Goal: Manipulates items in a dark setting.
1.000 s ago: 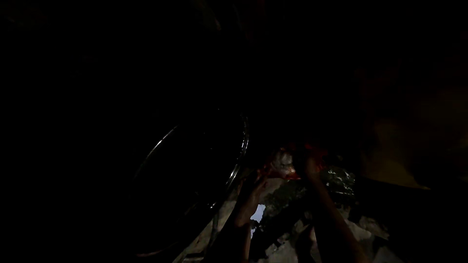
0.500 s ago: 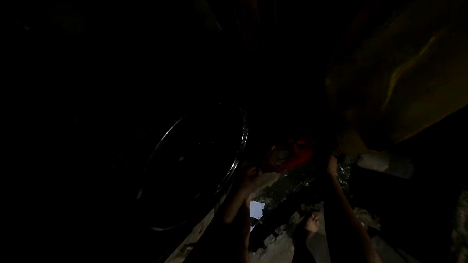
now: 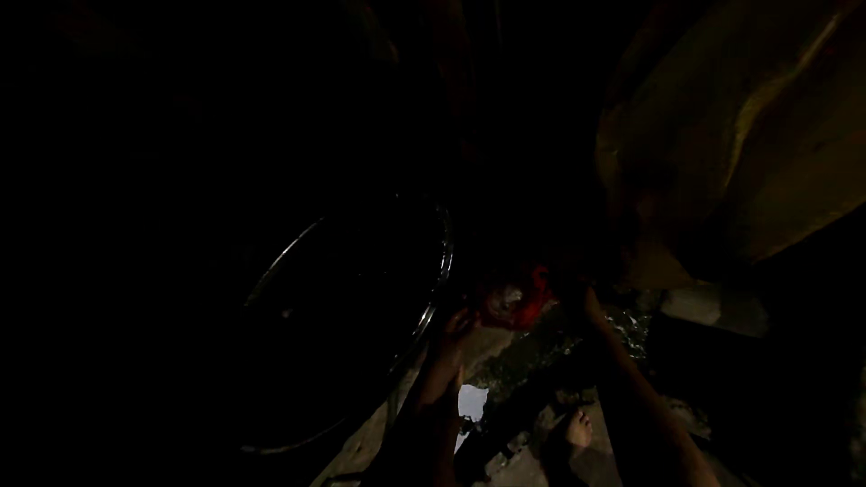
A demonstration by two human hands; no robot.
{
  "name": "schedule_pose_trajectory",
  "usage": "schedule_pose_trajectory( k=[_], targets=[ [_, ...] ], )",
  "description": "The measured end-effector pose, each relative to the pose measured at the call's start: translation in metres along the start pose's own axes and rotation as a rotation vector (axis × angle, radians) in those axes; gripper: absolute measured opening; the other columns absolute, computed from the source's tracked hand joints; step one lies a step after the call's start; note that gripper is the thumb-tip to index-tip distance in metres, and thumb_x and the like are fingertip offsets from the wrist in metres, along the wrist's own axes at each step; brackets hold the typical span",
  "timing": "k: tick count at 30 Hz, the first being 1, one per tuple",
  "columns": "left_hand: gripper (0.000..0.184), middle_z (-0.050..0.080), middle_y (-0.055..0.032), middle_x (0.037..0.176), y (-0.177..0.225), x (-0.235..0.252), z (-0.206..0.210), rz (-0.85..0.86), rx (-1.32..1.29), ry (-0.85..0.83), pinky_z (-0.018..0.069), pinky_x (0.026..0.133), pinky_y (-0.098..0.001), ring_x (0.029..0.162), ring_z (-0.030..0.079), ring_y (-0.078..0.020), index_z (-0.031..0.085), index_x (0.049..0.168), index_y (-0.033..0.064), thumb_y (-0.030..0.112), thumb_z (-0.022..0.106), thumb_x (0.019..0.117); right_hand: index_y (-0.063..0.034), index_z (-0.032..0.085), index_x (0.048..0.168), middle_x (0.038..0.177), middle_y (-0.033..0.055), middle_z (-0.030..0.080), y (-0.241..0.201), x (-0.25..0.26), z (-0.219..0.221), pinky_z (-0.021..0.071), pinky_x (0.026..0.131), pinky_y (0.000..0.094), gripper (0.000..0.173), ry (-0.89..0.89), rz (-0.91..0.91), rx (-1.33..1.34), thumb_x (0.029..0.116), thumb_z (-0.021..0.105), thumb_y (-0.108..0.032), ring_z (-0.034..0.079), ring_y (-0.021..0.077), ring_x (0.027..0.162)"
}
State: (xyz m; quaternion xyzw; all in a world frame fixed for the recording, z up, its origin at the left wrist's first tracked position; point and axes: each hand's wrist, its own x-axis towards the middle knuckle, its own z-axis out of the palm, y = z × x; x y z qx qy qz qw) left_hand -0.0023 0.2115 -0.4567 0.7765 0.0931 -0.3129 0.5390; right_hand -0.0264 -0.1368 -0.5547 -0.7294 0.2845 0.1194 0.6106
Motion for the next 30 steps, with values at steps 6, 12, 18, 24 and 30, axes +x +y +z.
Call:
schedule_pose_trajectory(
  k=[6, 12, 18, 24, 30],
  targets=[
    [0.048, 0.049, 0.0022, 0.155, -0.004, 0.077, 0.035, 0.259, 0.204, -0.108, 0.0512, 0.109, -0.0332, 0.134, 0.055, -0.0136, 0.055, 0.145, 0.0221, 0.035, 0.067, 0.0997, -0.0257, 0.067, 0.127, 0.117, -0.0051, 0.071, -0.022, 0.012, 0.005, 0.0599, 0.087, 0.0338, 0.028, -0.066, -0.119, -0.263, 0.1034, 0.059, -0.039, 0.068, 0.0092, 0.103],
    [0.06, 0.065, -0.0063, 0.135, 0.011, 0.129, 0.082, 0.117, 0.748, -0.317, 0.0525, 0.103, -0.0484, 0.122, 0.063, -0.0229, 0.052, 0.147, 0.0198, 0.042, 0.069, 0.0938, -0.0293, 0.068, 0.126, 0.118, -0.0056, 0.071, -0.033, 0.025, 0.015, 0.0594, 0.091, 0.0346, 0.026, -0.093, -0.388, -0.62, 0.102, 0.06, -0.034, 0.068, 0.0093, 0.105],
    [0.055, 0.063, -0.0105, 0.136, -0.009, 0.154, 0.103, 0.411, 1.061, -0.334, 0.0457, 0.109, -0.0496, 0.128, 0.057, -0.0283, 0.058, 0.14, 0.0109, 0.036, 0.07, 0.0931, -0.0254, 0.071, 0.117, 0.104, -0.0042, 0.072, -0.056, 0.028, 0.043, 0.0604, 0.081, 0.0356, 0.022, -0.12, -0.604, -0.738, 0.0972, 0.066, -0.034, 0.069, 0.0101, 0.093],
    [0.044, 0.064, -0.0121, 0.134, -0.007, 0.166, 0.106, 0.393, 0.875, -0.22, 0.0489, 0.108, -0.0486, 0.125, 0.06, -0.0271, 0.059, 0.138, 0.0091, 0.033, 0.059, 0.1011, -0.0318, 0.056, 0.138, 0.123, -0.0011, 0.065, -0.077, 0.014, 0.023, 0.0617, 0.083, 0.0383, 0.049, -0.187, -0.634, -0.695, 0.0924, 0.073, -0.034, 0.067, 0.0137, 0.103],
    [0.043, 0.069, -0.0043, 0.117, -0.007, 0.156, 0.102, 0.403, 0.784, -0.015, 0.0579, 0.094, -0.0486, 0.107, 0.068, -0.0193, 0.056, 0.135, 0.0193, 0.048, 0.045, 0.1051, -0.0283, 0.069, 0.121, 0.116, -0.0044, 0.07, -0.017, 0.031, 0.046, 0.0594, 0.09, 0.0355, 0.028, -0.024, -0.745, -0.687, 0.1012, 0.06, -0.045, 0.067, 0.0107, 0.104]
  ],
)
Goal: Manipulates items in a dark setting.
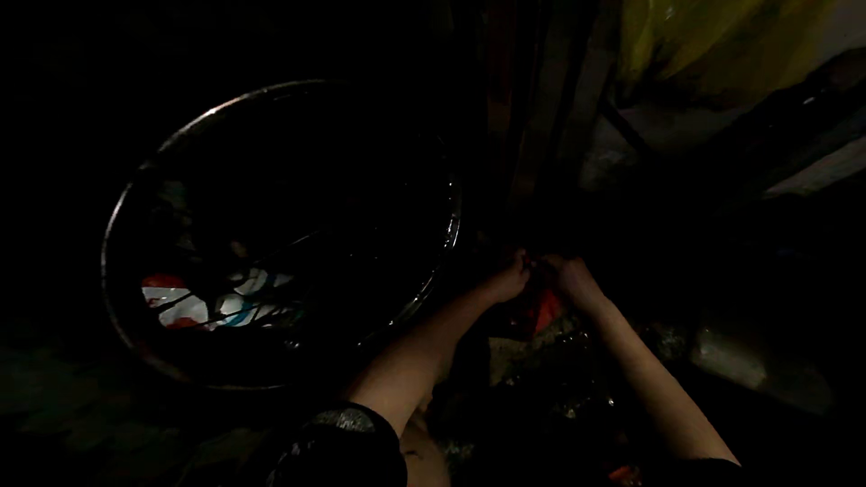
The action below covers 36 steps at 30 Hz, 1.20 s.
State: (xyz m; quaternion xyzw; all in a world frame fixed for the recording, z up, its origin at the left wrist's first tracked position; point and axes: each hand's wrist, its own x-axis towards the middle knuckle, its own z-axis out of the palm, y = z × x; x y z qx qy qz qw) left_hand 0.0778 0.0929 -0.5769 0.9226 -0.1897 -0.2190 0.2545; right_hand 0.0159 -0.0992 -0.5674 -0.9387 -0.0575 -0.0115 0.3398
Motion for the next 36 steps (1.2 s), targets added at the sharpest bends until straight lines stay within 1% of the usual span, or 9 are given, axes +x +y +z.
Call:
schedule_pose_trajectory(
  k=[4, 8, 11, 14, 16, 18, 23, 30, 36],
  targets=[
    [0.044, 0.068, -0.0002, 0.115, -0.002, 0.006, -0.005, -0.037, -0.107, 0.0, 0.0588, 0.091, -0.0476, 0.104, 0.067, -0.0161, 0.061, 0.124, 0.0244, 0.06, 0.054, 0.0991, -0.028, 0.069, 0.116, 0.117, -0.0059, 0.068, 0.008, -0.001, 0.003, 0.0596, 0.09, 0.0352, 0.027, -0.003, 0.038, -0.062, 0.1017, 0.056, -0.048, 0.066, 0.0099, 0.106],
    [0.033, 0.07, -0.0052, 0.115, -0.003, 0.011, -0.016, -0.141, -0.476, -0.135, 0.0604, 0.087, -0.0443, 0.101, 0.069, -0.0193, 0.064, 0.122, 0.018, 0.032, 0.07, 0.0929, -0.0321, 0.07, 0.11, 0.112, -0.0073, 0.069, 0.026, -0.014, 0.015, 0.0609, 0.084, 0.0344, 0.027, 0.031, 0.13, -0.044, 0.0973, 0.059, -0.053, 0.068, 0.0084, 0.098],
    [0.033, 0.071, -0.0043, 0.114, -0.009, 0.017, -0.006, -0.173, -0.455, -0.123, 0.0615, 0.084, -0.0445, 0.1, 0.069, -0.0196, 0.068, 0.113, 0.0171, 0.026, 0.079, 0.0826, -0.0345, 0.07, 0.116, 0.12, -0.0111, 0.069, 0.023, -0.032, 0.022, 0.0585, 0.092, 0.0308, 0.024, 0.027, 0.06, -0.02, 0.0975, 0.063, -0.048, 0.066, 0.0049, 0.108],
    [0.023, 0.068, 0.0035, 0.112, -0.002, 0.013, -0.01, 0.043, -0.038, -0.039, 0.0586, 0.089, -0.0423, 0.105, 0.065, -0.0132, 0.07, 0.097, 0.0229, 0.035, 0.079, 0.0807, -0.0346, 0.072, 0.111, 0.124, -0.0117, 0.067, 0.032, -0.034, 0.007, 0.0579, 0.094, 0.0279, 0.017, 0.017, 0.085, 0.117, 0.0947, 0.07, -0.039, 0.064, 0.0044, 0.113],
    [0.012, 0.069, 0.0051, 0.111, -0.003, 0.008, -0.01, 0.3, 0.246, 0.026, 0.0535, 0.099, -0.0433, 0.11, 0.063, -0.0142, 0.071, 0.099, 0.0238, 0.029, 0.071, 0.0882, -0.03, 0.07, 0.115, 0.119, -0.0063, 0.067, 0.045, -0.022, 0.003, 0.0604, 0.087, 0.0284, 0.021, 0.061, 0.19, 0.247, 0.0956, 0.069, -0.037, 0.066, 0.0073, 0.106],
    [0.013, 0.069, 0.0049, 0.117, -0.004, 0.004, -0.008, 0.535, 0.513, 0.08, 0.045, 0.11, -0.0461, 0.117, 0.062, -0.0171, 0.07, 0.106, 0.0237, 0.021, 0.065, 0.0937, -0.0301, 0.067, 0.126, 0.121, -0.0066, 0.069, 0.046, -0.003, 0.006, 0.0601, 0.09, 0.032, 0.026, 0.047, 0.202, 0.361, 0.1, 0.063, -0.033, 0.067, 0.0081, 0.109],
    [0.01, 0.066, -0.0016, 0.117, -0.017, 0.003, -0.006, 0.838, 0.731, 0.124, 0.0394, 0.115, -0.0524, 0.117, 0.061, -0.0226, 0.064, 0.102, 0.0166, 0.009, 0.059, 0.0987, -0.0302, 0.071, 0.126, 0.118, -0.006, 0.073, 0.063, 0.037, 0.023, 0.0603, 0.091, 0.0368, 0.031, -0.226, 0.126, 0.465, 0.0982, 0.063, -0.019, 0.069, 0.0095, 0.105],
    [0.017, 0.059, 0.0066, 0.141, -0.027, 0.002, -0.005, 0.708, 0.665, 0.196, 0.0381, 0.119, -0.0482, 0.133, 0.054, -0.0182, 0.067, 0.113, 0.0238, 0.016, 0.058, 0.1006, -0.0192, 0.072, 0.116, 0.104, 0.0009, 0.074, 0.053, 0.048, 0.009, 0.0611, 0.08, 0.037, 0.024, -0.346, 0.183, 0.592, 0.0927, 0.073, -0.027, 0.07, 0.0142, 0.091],
    [0.019, 0.061, 0.0172, 0.132, -0.029, 0.003, -0.01, 0.469, 0.417, 0.227, 0.0351, 0.119, -0.0443, 0.132, 0.05, -0.0087, 0.07, 0.113, 0.0378, 0.042, 0.055, 0.1016, -0.0219, 0.074, 0.109, 0.1, -0.0007, 0.074, 0.061, 0.051, 0.02, 0.0618, 0.077, 0.0387, 0.026, -0.268, 0.274, 0.47, 0.085, 0.079, -0.031, 0.071, 0.0139, 0.089]
  ],
)
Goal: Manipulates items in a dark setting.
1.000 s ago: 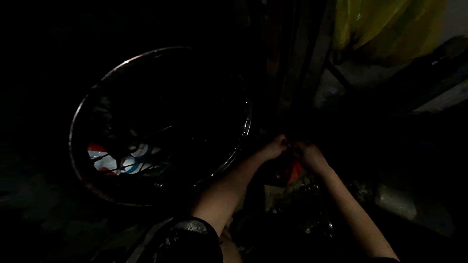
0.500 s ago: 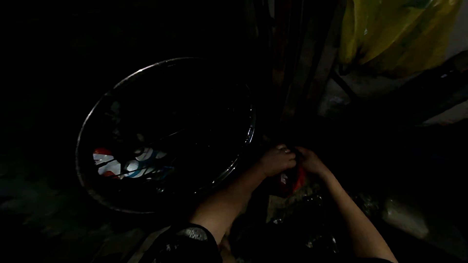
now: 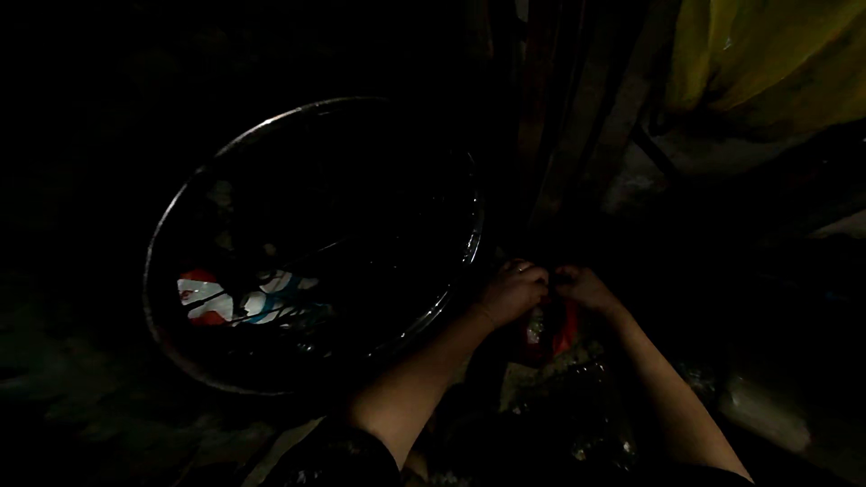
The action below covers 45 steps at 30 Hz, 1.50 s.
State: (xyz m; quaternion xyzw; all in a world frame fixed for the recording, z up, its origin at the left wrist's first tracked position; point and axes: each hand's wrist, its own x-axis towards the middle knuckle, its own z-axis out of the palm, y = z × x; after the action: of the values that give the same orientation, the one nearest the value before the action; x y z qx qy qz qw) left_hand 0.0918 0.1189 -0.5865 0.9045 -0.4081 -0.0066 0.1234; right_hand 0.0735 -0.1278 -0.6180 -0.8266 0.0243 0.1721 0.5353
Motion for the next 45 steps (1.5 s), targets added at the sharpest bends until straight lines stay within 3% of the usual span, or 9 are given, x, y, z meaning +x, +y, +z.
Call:
schedule_pose_trajectory(
  k=[5, 11, 15, 17, 22, 33, 37, 41, 45],
  targets=[
    [0.022, 0.057, 0.0176, 0.135, 0.0, 0.009, 0.015, -0.191, -0.297, -0.024, 0.0414, 0.112, -0.0408, 0.131, 0.047, -0.0103, 0.071, 0.108, 0.0431, 0.057, 0.068, 0.0904, -0.019, 0.074, 0.107, 0.096, 0.0016, 0.074, 0.015, -0.003, 0.012, 0.0614, 0.074, 0.039, 0.02, 0.101, 0.071, 0.109, 0.0913, 0.072, -0.032, 0.071, 0.0151, 0.086],
    [0.027, 0.053, 0.011, 0.141, 0.022, -0.016, 0.011, -0.304, -0.376, -0.182, 0.0414, 0.112, -0.0532, 0.136, 0.045, -0.0192, 0.07, 0.11, 0.0455, 0.063, 0.064, 0.0902, -0.0258, 0.07, 0.106, 0.098, -0.0018, 0.073, 0.017, 0.009, 0.038, 0.062, 0.073, 0.0454, 0.029, 0.373, 0.171, -0.244, 0.0872, 0.07, -0.048, 0.071, 0.0164, 0.09],
    [0.035, 0.056, 0.0076, 0.139, 0.024, -0.055, 0.015, -0.365, -0.407, -0.251, 0.0428, 0.113, -0.0497, 0.134, 0.048, -0.0197, 0.071, 0.115, 0.0383, 0.064, 0.055, 0.0962, -0.0295, 0.07, 0.109, 0.103, -0.0047, 0.073, 0.063, 0.021, 0.031, 0.0623, 0.076, 0.0455, 0.04, 0.41, 0.211, -0.26, 0.0859, 0.068, -0.062, 0.071, 0.0153, 0.093],
    [0.038, 0.056, 0.0054, 0.14, 0.024, -0.063, 0.017, -0.363, -0.428, -0.279, 0.0433, 0.112, -0.0495, 0.133, 0.049, -0.0199, 0.069, 0.117, 0.0369, 0.065, 0.055, 0.0956, -0.0285, 0.07, 0.109, 0.103, -0.0029, 0.072, 0.059, 0.02, 0.036, 0.0623, 0.075, 0.0467, 0.04, 0.416, 0.196, -0.309, 0.0844, 0.07, -0.061, 0.071, 0.0168, 0.092],
    [0.035, 0.055, 0.006, 0.139, 0.035, -0.064, 0.027, -0.284, -0.703, -0.304, 0.0556, 0.1, -0.0327, 0.122, 0.058, -0.0095, 0.069, 0.116, 0.0294, 0.056, 0.066, 0.0937, -0.0323, 0.065, 0.115, 0.115, -0.0004, 0.068, 0.053, 0.021, 0.048, 0.0622, 0.074, 0.0458, 0.033, 0.439, 0.07, -0.507, 0.0917, 0.064, -0.055, 0.07, 0.0185, 0.095],
    [0.029, 0.057, 0.0124, 0.137, 0.047, -0.1, 0.011, -0.344, -0.697, -0.321, 0.0514, 0.105, -0.0318, 0.125, 0.054, -0.0065, 0.07, 0.118, 0.0358, 0.054, 0.058, 0.0991, -0.0297, 0.068, 0.113, 0.096, -0.0022, 0.073, 0.085, 0.042, 0.037, 0.0624, 0.068, 0.0486, 0.042, 0.345, 0.266, -0.274, 0.0884, 0.062, -0.063, 0.072, 0.0172, 0.084],
    [0.032, 0.056, 0.0137, 0.137, 0.047, -0.111, 0.012, -0.342, -0.637, -0.329, 0.0496, 0.108, -0.0324, 0.127, 0.052, -0.0058, 0.068, 0.121, 0.0385, 0.057, 0.057, 0.0985, -0.029, 0.07, 0.119, 0.105, -0.0032, 0.074, 0.086, 0.044, 0.038, 0.0627, 0.079, 0.0477, 0.047, 0.349, 0.256, -0.187, 0.0899, 0.061, -0.066, 0.072, 0.0165, 0.095],
    [0.03, 0.056, 0.0136, 0.138, 0.041, -0.108, 0.008, -0.346, -0.627, -0.288, 0.0486, 0.109, -0.0338, 0.129, 0.052, -0.0068, 0.07, 0.119, 0.0364, 0.055, 0.059, 0.098, -0.0278, 0.07, 0.119, 0.105, -0.0025, 0.074, 0.105, 0.052, 0.041, 0.0627, 0.079, 0.0457, 0.045, 0.4, 0.218, -0.189, 0.0935, 0.058, -0.063, 0.072, 0.0162, 0.096],
    [0.029, 0.058, 0.0109, 0.14, 0.03, -0.092, -0.003, -0.447, -0.886, -0.165, 0.0529, 0.105, -0.0304, 0.127, 0.057, -0.0081, 0.071, 0.121, 0.03, 0.047, 0.064, 0.0991, -0.0248, 0.067, 0.125, 0.111, -0.0028, 0.073, 0.117, 0.03, 0.036, 0.0628, 0.081, 0.042, 0.045, 0.484, 0.207, -0.034, 0.0938, 0.064, -0.057, 0.071, 0.0144, 0.099]
  ],
)
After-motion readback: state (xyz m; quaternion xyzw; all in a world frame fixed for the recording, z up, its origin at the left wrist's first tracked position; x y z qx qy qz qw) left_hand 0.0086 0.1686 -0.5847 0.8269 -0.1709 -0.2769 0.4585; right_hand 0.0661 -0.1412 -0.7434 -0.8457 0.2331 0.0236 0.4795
